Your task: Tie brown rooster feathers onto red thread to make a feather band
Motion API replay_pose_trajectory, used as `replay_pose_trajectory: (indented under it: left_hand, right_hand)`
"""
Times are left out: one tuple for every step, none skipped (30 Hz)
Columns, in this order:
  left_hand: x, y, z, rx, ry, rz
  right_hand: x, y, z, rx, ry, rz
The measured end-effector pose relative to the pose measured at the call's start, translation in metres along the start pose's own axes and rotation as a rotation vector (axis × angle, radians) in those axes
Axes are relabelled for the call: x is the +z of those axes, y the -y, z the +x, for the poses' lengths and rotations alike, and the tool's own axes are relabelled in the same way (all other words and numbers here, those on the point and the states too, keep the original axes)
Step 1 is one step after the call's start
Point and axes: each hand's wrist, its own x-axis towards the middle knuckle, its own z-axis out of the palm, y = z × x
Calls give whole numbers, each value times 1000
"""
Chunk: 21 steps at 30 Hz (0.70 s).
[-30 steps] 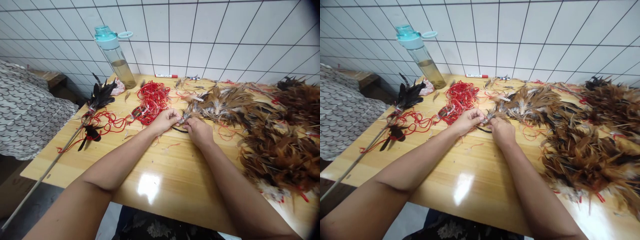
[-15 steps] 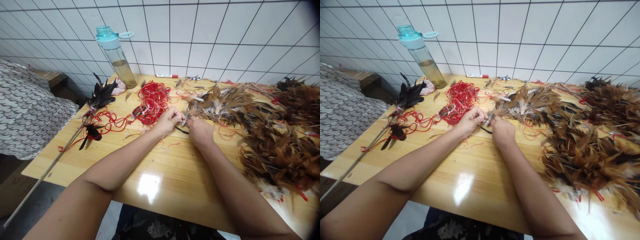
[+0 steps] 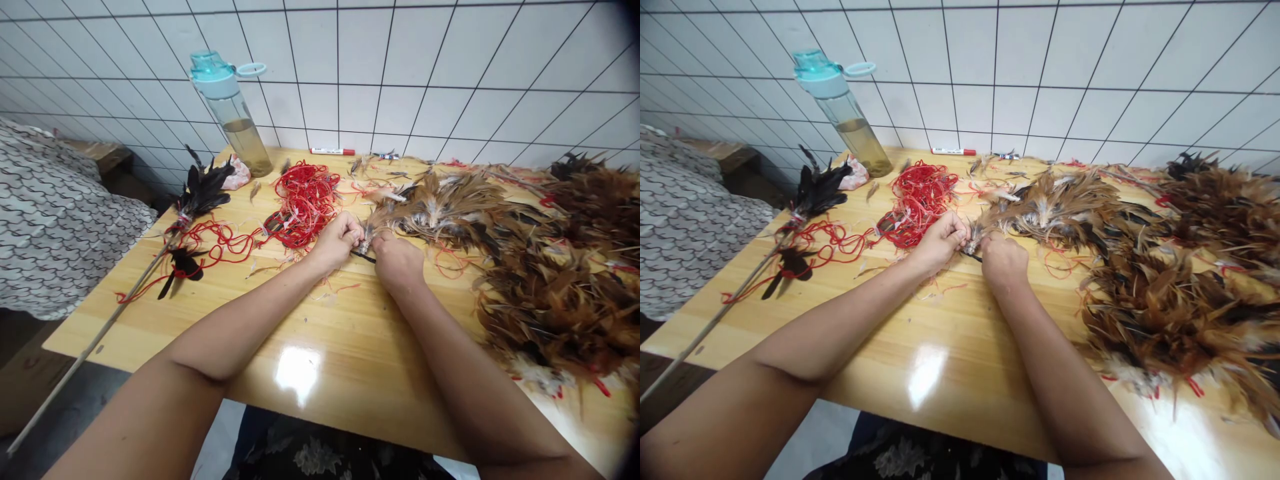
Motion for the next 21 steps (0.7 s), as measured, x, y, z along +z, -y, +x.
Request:
replay_pose_trajectory:
  left_hand:
    - [-1, -1, 0, -3, -2, 3]
    - [-2, -1, 0, -9, 3, 7]
    - [-3, -2, 0, -19, 12, 12]
    - [-4, -2, 0, -32, 29, 20]
    - [-6, -3, 0, -42, 51, 26]
    - [-7, -4, 1, -49, 74, 25]
    - [-8, -4, 1, -49, 93, 15]
    - [-8, -4, 1, -42, 107, 0]
    - [-9, -4, 2, -30, 116, -11]
    - [-9, -4, 2, -13, 120, -12]
    - [-10, -3, 3, 9, 119, 3]
    - [-10, -2, 3, 35, 117, 36]
    - [-11, -1, 4, 65, 115, 81]
    - [-12, 0, 4, 95, 110, 130]
    - [-13, 1, 5, 125, 106, 178]
    - [-14, 1, 5, 153, 103, 226]
    - [-14, 1, 5, 180, 101, 269]
    - [-14, 1, 5, 204, 101, 305]
    - [-14, 0, 4, 229, 108, 335]
    - [-13, 0, 3, 254, 121, 360]
    - [-12, -1, 1, 281, 136, 380]
  right_hand:
    - [0, 0, 0, 4, 2, -1]
    - [0, 0, 0, 14, 7, -1]
    - [0, 0, 0, 28, 18, 1]
    - [0, 0, 0, 45, 33, 5]
    - [0, -1, 0, 62, 49, 12]
    - [0, -1, -1, 76, 62, 21]
    - [0, -2, -1, 86, 71, 34]
    - [0, -2, -1, 94, 73, 50]
    - [0, -3, -1, 101, 69, 72]
    - [1, -3, -1, 109, 61, 101]
    - [1, -4, 0, 117, 54, 138]
    - [2, -5, 0, 125, 52, 185]
    - [2, -8, 2, 134, 55, 240]
    - [3, -10, 3, 142, 59, 306]
    - [4, -14, 5, 146, 63, 388]
    - [5, -18, 6, 147, 62, 486]
    - [6, -21, 8, 130, 48, 607]
    - [7, -25, 10, 96, 28, 742]
    - [8, -28, 11, 71, 6, 864]
    - [10, -31, 11, 50, -12, 967]
    - [11, -33, 12, 30, -14, 1044]
